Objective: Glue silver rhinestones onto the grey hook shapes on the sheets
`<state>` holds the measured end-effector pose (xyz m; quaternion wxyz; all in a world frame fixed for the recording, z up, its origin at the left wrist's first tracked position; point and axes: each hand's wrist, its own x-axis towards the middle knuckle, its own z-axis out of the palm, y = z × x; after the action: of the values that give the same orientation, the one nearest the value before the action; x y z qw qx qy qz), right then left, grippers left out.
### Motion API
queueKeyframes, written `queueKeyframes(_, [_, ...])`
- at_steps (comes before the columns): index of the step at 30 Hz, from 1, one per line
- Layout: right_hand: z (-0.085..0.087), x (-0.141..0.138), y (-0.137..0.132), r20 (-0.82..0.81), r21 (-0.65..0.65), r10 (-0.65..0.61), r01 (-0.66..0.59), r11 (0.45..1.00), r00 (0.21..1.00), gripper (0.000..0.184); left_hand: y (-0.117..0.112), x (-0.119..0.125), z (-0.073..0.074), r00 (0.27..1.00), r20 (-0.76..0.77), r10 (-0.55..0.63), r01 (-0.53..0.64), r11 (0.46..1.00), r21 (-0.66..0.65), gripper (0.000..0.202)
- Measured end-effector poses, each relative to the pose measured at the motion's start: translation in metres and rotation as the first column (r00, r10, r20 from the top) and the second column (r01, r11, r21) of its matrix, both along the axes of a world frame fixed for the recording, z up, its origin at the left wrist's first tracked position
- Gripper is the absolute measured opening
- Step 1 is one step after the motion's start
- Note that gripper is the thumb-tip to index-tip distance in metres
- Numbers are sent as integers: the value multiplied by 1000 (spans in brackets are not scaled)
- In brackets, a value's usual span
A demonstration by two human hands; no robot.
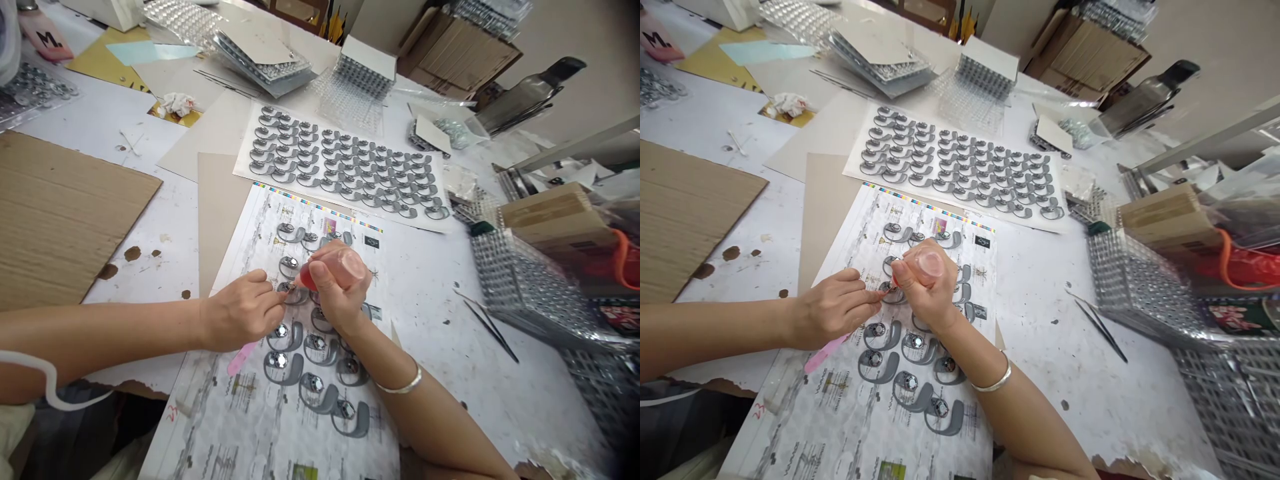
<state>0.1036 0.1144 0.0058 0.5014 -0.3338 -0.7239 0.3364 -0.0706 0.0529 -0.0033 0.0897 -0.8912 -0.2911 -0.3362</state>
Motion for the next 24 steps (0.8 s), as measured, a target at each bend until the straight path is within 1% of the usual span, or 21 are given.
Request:
queueKeyframes(4, [0, 0, 0, 9, 43, -7, 7, 999, 1000, 25, 0, 0, 2, 1000, -3, -10, 10, 1000, -1, 24])
queueKeyframes(7, [0, -1, 0, 2, 40, -9, 9, 999, 1000, 23, 0, 0, 3, 1000, -6, -8, 8, 1000, 2, 25])
queueKeyframes(11, [-2, 0, 2, -76, 32, -28, 31, 999, 997, 17, 0, 0, 3, 1000, 0, -5, 5, 1000, -6, 25])
queueKeyframes(14, [-3, 2, 3, -111, 37, -52, 57, 998, 992, 18, 0, 0, 3, 1000, 9, -8, 8, 1000, -9, 25])
queueKeyframes(18, [-3, 1, 4, -86, 49, -62, 66, 997, 994, 18, 0, -1, 3, 1000, 3, -3, 4, 1000, -17, 27])
queueKeyframes(24, [-3, -1, 4, -70, 22, -48, 49, 999, 996, 18, 0, -1, 3, 1000, 6, -5, 5, 1000, -21, 28])
